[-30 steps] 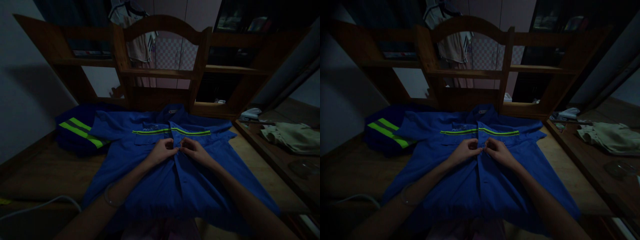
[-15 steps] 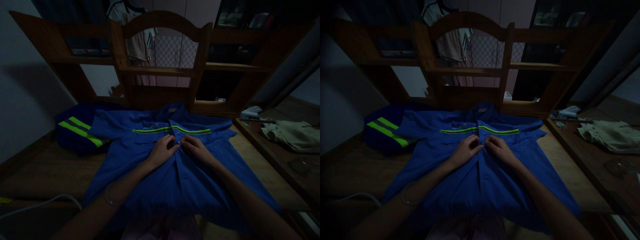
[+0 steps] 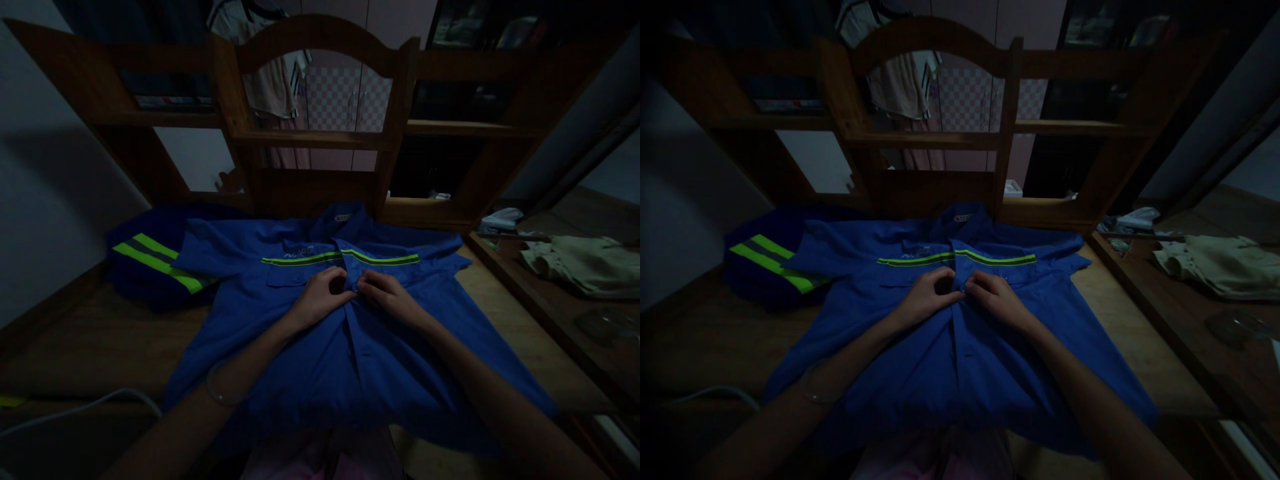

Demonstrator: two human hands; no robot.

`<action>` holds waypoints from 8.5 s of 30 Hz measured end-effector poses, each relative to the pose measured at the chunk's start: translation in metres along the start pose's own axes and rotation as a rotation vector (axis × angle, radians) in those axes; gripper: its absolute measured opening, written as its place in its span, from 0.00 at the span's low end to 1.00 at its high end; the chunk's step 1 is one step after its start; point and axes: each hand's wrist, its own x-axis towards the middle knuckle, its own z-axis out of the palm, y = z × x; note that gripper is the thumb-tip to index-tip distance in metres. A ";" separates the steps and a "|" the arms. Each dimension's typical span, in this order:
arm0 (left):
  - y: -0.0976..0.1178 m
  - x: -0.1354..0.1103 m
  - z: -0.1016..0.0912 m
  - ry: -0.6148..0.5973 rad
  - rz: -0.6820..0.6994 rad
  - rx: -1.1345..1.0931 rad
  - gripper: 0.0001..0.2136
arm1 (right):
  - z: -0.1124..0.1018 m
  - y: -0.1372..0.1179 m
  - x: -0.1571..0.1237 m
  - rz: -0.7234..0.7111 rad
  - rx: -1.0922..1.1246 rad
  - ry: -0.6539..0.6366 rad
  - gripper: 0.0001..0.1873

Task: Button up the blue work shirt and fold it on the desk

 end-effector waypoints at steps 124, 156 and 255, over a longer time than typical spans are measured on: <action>-0.029 0.027 0.005 -0.193 -0.299 -0.441 0.15 | -0.019 -0.001 0.002 -0.076 -0.335 -0.068 0.17; -0.029 0.026 -0.023 -0.544 -0.039 -0.014 0.09 | -0.011 0.022 0.010 0.123 0.076 -0.114 0.16; -0.028 0.016 0.009 -0.149 -0.398 -0.488 0.20 | -0.007 0.016 0.008 0.023 -0.158 -0.055 0.16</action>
